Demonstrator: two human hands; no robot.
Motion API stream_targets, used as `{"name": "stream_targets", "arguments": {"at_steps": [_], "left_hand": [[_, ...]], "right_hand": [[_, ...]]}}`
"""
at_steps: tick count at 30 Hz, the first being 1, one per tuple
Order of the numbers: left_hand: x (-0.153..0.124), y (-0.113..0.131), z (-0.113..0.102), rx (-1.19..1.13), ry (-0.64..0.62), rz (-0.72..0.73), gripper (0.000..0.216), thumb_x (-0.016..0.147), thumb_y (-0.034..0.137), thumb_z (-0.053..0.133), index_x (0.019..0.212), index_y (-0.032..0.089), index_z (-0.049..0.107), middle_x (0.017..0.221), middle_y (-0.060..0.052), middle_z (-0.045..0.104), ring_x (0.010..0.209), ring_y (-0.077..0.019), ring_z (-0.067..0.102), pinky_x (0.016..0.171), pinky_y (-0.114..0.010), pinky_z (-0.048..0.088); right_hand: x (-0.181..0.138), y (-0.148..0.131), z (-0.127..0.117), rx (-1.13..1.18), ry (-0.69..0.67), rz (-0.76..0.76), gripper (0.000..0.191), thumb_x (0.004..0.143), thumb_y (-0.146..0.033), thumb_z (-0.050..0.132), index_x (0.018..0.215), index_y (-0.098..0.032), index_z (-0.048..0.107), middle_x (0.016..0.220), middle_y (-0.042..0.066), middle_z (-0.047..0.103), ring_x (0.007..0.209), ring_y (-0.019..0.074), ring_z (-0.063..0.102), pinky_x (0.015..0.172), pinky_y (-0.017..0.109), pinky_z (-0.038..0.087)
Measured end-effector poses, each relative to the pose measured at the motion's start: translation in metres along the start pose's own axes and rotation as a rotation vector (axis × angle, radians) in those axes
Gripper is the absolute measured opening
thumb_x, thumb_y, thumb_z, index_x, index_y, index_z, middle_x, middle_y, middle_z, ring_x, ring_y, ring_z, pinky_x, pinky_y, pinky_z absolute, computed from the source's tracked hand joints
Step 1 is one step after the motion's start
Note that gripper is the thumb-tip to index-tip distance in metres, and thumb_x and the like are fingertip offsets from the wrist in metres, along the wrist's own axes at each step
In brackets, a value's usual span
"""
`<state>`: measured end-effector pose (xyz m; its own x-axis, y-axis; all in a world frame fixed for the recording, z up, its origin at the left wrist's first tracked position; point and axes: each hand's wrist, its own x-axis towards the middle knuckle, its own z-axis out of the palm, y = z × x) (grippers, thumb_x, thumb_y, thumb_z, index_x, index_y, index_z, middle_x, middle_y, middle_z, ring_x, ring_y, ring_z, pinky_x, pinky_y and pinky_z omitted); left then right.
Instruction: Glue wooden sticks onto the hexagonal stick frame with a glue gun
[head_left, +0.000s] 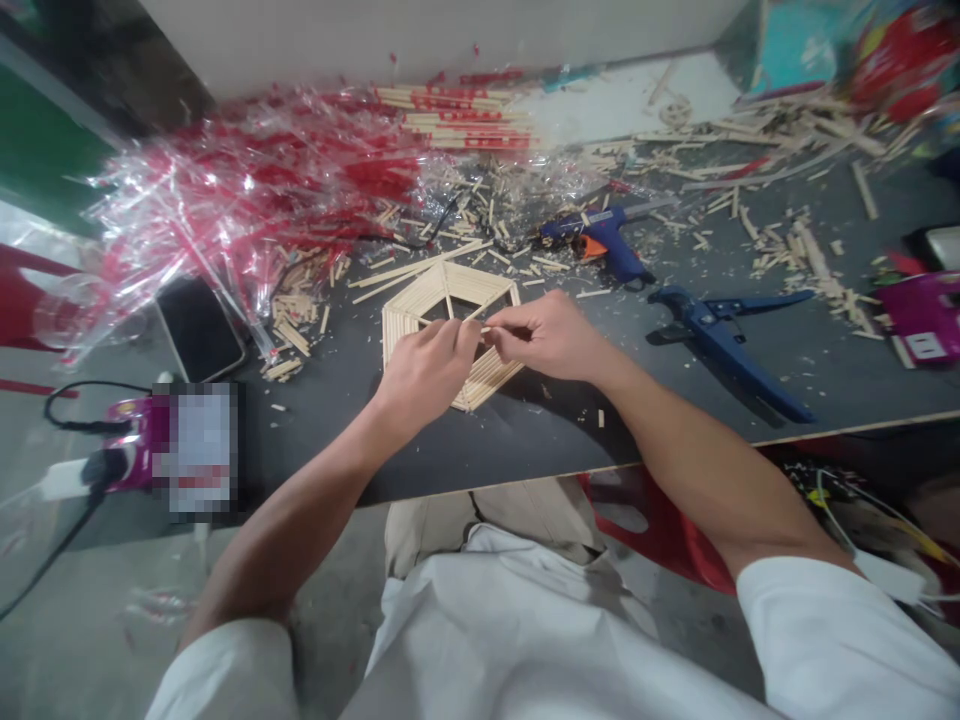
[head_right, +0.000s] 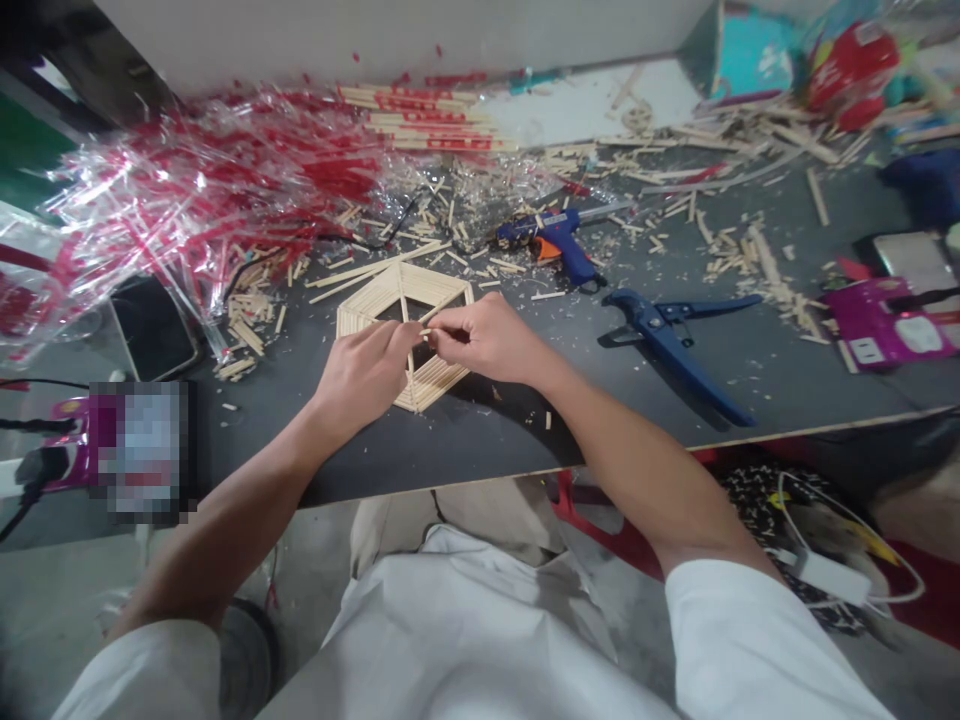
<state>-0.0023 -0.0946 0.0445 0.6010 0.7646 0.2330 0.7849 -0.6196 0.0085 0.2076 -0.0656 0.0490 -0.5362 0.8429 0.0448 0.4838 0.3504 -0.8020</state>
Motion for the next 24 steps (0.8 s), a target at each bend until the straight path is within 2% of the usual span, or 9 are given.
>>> {"name": "stream_targets", "arguments": {"at_steps": [5, 8, 14, 19, 21, 24], "left_hand": [[0.002, 0.0, -0.008, 0.057, -0.055, 0.036, 0.033, 0.107, 0.007, 0.037, 0.096, 0.014, 0.067, 0.078, -0.008, 0.067, 0.073, -0.0177, 0.064, 0.055, -0.028, 0.04], [0.002, 0.0, -0.01, 0.067, -0.061, 0.044, 0.034, 0.107, 0.007, 0.036, 0.096, 0.014, 0.067, 0.078, -0.009, 0.067, 0.073, -0.0186, 0.063, 0.054, -0.029, 0.039], [0.003, -0.002, -0.005, 0.108, -0.058, 0.059, 0.036, 0.106, 0.006, 0.035, 0.096, 0.013, 0.069, 0.076, -0.008, 0.068, 0.071, -0.0194, 0.065, 0.052, -0.031, 0.036], [0.002, -0.007, 0.001, 0.047, 0.013, 0.042, 0.032, 0.105, 0.008, 0.038, 0.102, 0.013, 0.069, 0.081, -0.008, 0.073, 0.073, -0.019, 0.069, 0.053, -0.029, 0.037], [0.0, -0.01, 0.005, -0.025, 0.024, 0.028, 0.03, 0.104, 0.008, 0.039, 0.107, 0.013, 0.069, 0.086, -0.009, 0.076, 0.077, -0.0191, 0.071, 0.056, -0.028, 0.04], [-0.002, -0.014, 0.012, -0.149, 0.021, 0.002, 0.028, 0.103, 0.008, 0.042, 0.11, 0.014, 0.068, 0.089, -0.01, 0.077, 0.08, -0.0205, 0.074, 0.06, -0.028, 0.044]], "right_hand": [[-0.001, 0.0, 0.0, -0.008, -0.029, 0.013, 0.031, 0.09, -0.039, 0.055, 0.064, -0.022, 0.059, 0.055, -0.004, 0.048, 0.058, 0.0117, 0.038, 0.061, 0.029, 0.031], [0.0, 0.0, 0.001, -0.002, -0.028, 0.03, 0.029, 0.089, -0.039, 0.053, 0.067, -0.021, 0.061, 0.057, -0.004, 0.05, 0.059, 0.0119, 0.038, 0.062, 0.029, 0.031], [0.002, -0.002, 0.007, -0.018, 0.047, 0.005, 0.028, 0.088, -0.036, 0.051, 0.065, -0.021, 0.058, 0.054, -0.004, 0.041, 0.058, 0.0116, 0.036, 0.063, 0.03, 0.031], [0.0, -0.009, -0.004, 0.083, 0.033, 0.073, 0.03, 0.092, -0.04, 0.053, 0.076, -0.02, 0.069, 0.065, 0.0, 0.066, 0.058, 0.0128, 0.049, 0.063, 0.03, 0.037], [-0.004, -0.013, -0.017, 0.099, 0.044, 0.134, 0.032, 0.095, -0.046, 0.058, 0.088, -0.02, 0.074, 0.077, 0.004, 0.074, 0.059, 0.0135, 0.051, 0.062, 0.031, 0.038], [-0.018, -0.015, -0.046, -0.014, 0.152, 0.241, 0.036, 0.098, -0.05, 0.06, 0.101, -0.019, 0.077, 0.092, 0.008, 0.077, 0.062, 0.015, 0.054, 0.065, 0.033, 0.041]]}}
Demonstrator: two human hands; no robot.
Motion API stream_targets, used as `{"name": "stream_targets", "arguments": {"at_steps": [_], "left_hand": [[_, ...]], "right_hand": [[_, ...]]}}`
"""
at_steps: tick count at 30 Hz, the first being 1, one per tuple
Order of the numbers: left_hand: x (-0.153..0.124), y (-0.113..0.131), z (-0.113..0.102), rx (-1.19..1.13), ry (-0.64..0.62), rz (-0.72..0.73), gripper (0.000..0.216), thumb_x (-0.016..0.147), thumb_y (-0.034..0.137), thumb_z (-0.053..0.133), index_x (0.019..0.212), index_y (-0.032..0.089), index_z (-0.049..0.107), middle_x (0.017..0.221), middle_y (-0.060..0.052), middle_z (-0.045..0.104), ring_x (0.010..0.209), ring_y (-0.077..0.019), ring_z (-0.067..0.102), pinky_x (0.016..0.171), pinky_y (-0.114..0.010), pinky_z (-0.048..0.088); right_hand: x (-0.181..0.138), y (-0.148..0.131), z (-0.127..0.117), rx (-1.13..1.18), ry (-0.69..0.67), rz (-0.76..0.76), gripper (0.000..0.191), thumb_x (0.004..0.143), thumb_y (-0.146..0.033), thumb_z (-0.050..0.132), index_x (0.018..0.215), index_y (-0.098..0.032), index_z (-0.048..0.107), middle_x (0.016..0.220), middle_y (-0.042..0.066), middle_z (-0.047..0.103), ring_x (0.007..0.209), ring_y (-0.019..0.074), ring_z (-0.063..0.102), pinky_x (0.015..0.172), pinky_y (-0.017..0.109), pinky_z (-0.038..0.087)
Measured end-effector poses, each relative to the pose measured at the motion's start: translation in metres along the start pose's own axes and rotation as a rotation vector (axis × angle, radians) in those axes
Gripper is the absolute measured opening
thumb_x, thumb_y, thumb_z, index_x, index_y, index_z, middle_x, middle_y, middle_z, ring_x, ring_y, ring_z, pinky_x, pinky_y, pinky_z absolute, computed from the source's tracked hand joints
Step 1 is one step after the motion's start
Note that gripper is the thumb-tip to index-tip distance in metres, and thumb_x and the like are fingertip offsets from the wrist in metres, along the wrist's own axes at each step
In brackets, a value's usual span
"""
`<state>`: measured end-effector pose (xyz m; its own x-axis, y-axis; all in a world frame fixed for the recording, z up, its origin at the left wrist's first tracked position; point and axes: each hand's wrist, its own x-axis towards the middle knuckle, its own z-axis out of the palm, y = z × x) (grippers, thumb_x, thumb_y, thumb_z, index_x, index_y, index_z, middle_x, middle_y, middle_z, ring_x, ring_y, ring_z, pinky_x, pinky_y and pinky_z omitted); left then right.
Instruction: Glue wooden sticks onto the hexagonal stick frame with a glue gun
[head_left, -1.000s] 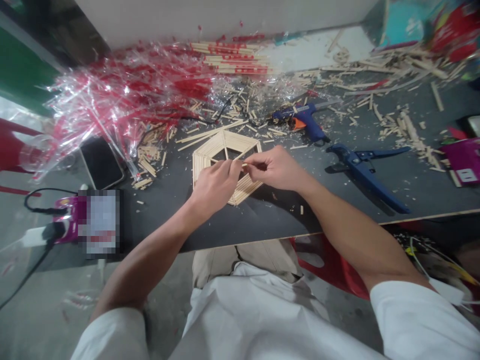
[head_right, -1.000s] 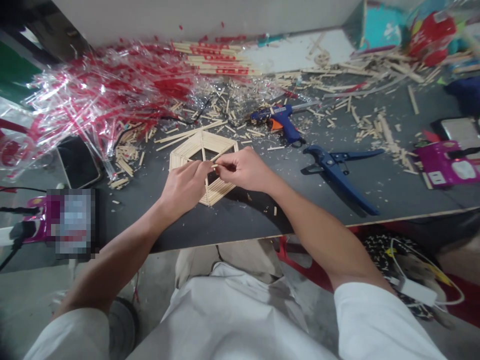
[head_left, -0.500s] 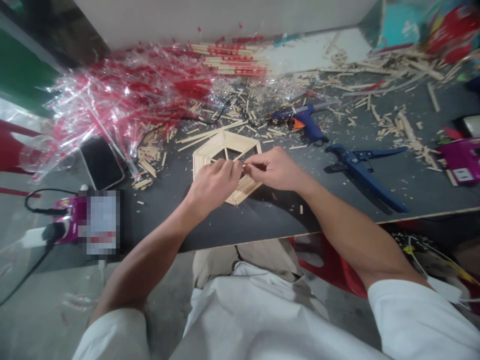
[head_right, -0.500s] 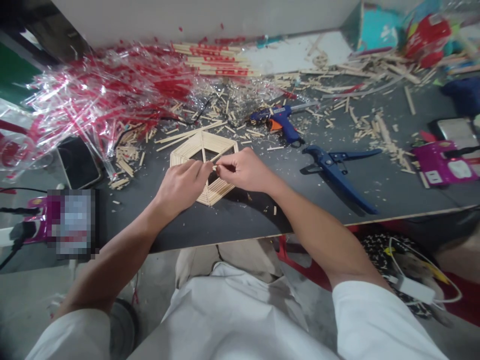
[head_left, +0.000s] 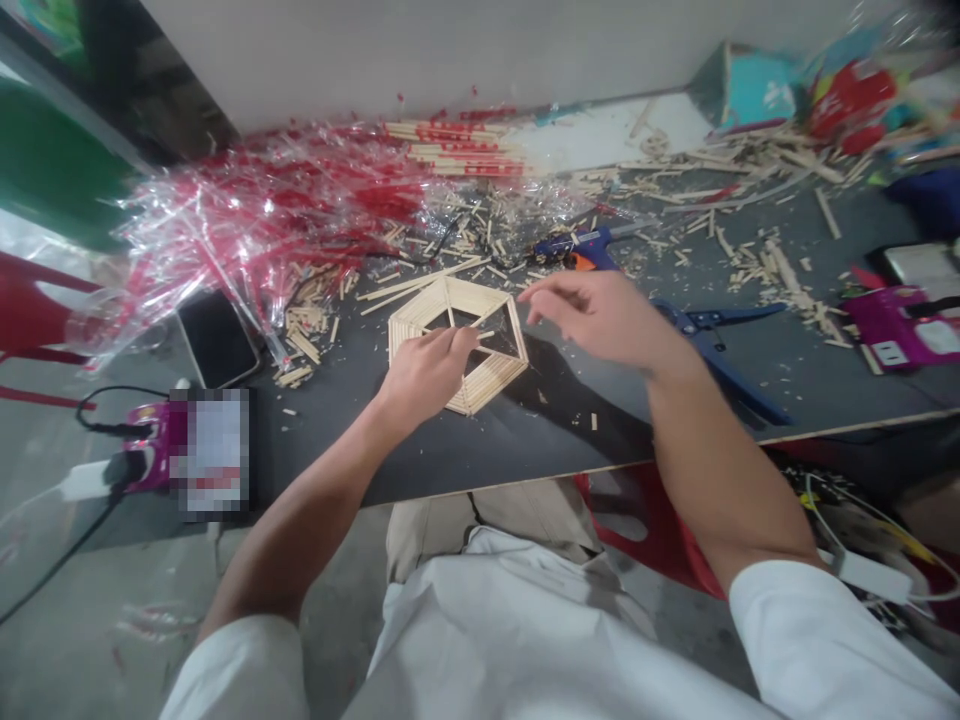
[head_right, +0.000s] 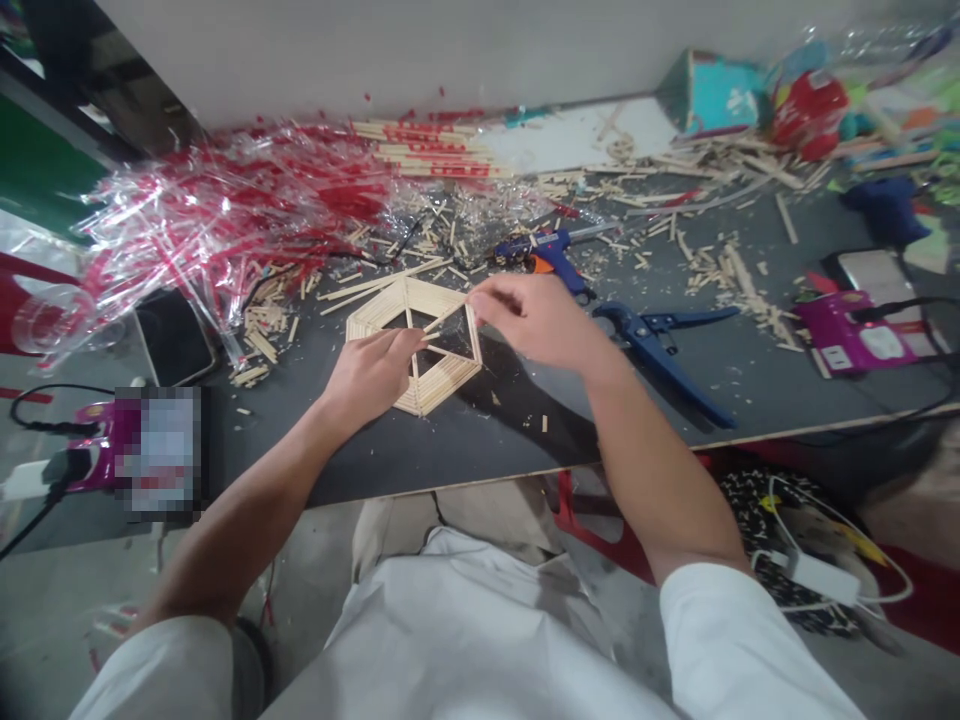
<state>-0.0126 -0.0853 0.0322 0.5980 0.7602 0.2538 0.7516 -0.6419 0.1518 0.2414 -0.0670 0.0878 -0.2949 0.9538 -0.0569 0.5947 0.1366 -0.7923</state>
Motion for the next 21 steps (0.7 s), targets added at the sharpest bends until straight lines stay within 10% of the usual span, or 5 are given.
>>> {"name": "stream_targets", "arguments": {"at_steps": [6, 13, 21], "left_hand": [[-0.003, -0.005, 0.013, -0.02, 0.171, 0.05, 0.026, 0.106, 0.015, 0.043, 0.105, 0.014, 0.069, 0.079, -0.007, 0.075, 0.07, -0.0194, 0.072, 0.055, -0.027, 0.039], [-0.002, -0.002, 0.013, -0.018, 0.289, 0.114, 0.029, 0.106, 0.013, 0.04, 0.101, 0.016, 0.068, 0.074, -0.004, 0.074, 0.066, -0.0151, 0.069, 0.052, -0.025, 0.038], [-0.002, 0.001, 0.012, -0.134, 0.208, 0.013, 0.032, 0.104, 0.014, 0.036, 0.111, 0.016, 0.067, 0.089, -0.01, 0.081, 0.074, -0.0179, 0.075, 0.057, -0.026, 0.047]], "right_hand": [[-0.047, 0.055, -0.064, -0.583, 0.089, 0.241, 0.043, 0.094, -0.045, 0.064, 0.126, -0.018, 0.074, 0.117, 0.017, 0.076, 0.095, 0.0297, 0.07, 0.089, 0.042, 0.052], [-0.103, 0.143, -0.096, -0.831, -0.041, 0.351, 0.09, 0.092, -0.045, 0.072, 0.165, -0.007, 0.035, 0.171, 0.026, 0.038, 0.159, 0.0376, 0.036, 0.129, 0.043, 0.031], [-0.11, 0.129, -0.084, -1.011, -0.023, 0.361, 0.056, 0.105, -0.029, 0.059, 0.152, 0.001, 0.053, 0.148, 0.035, 0.058, 0.142, 0.0399, 0.054, 0.114, 0.047, 0.039]]}}
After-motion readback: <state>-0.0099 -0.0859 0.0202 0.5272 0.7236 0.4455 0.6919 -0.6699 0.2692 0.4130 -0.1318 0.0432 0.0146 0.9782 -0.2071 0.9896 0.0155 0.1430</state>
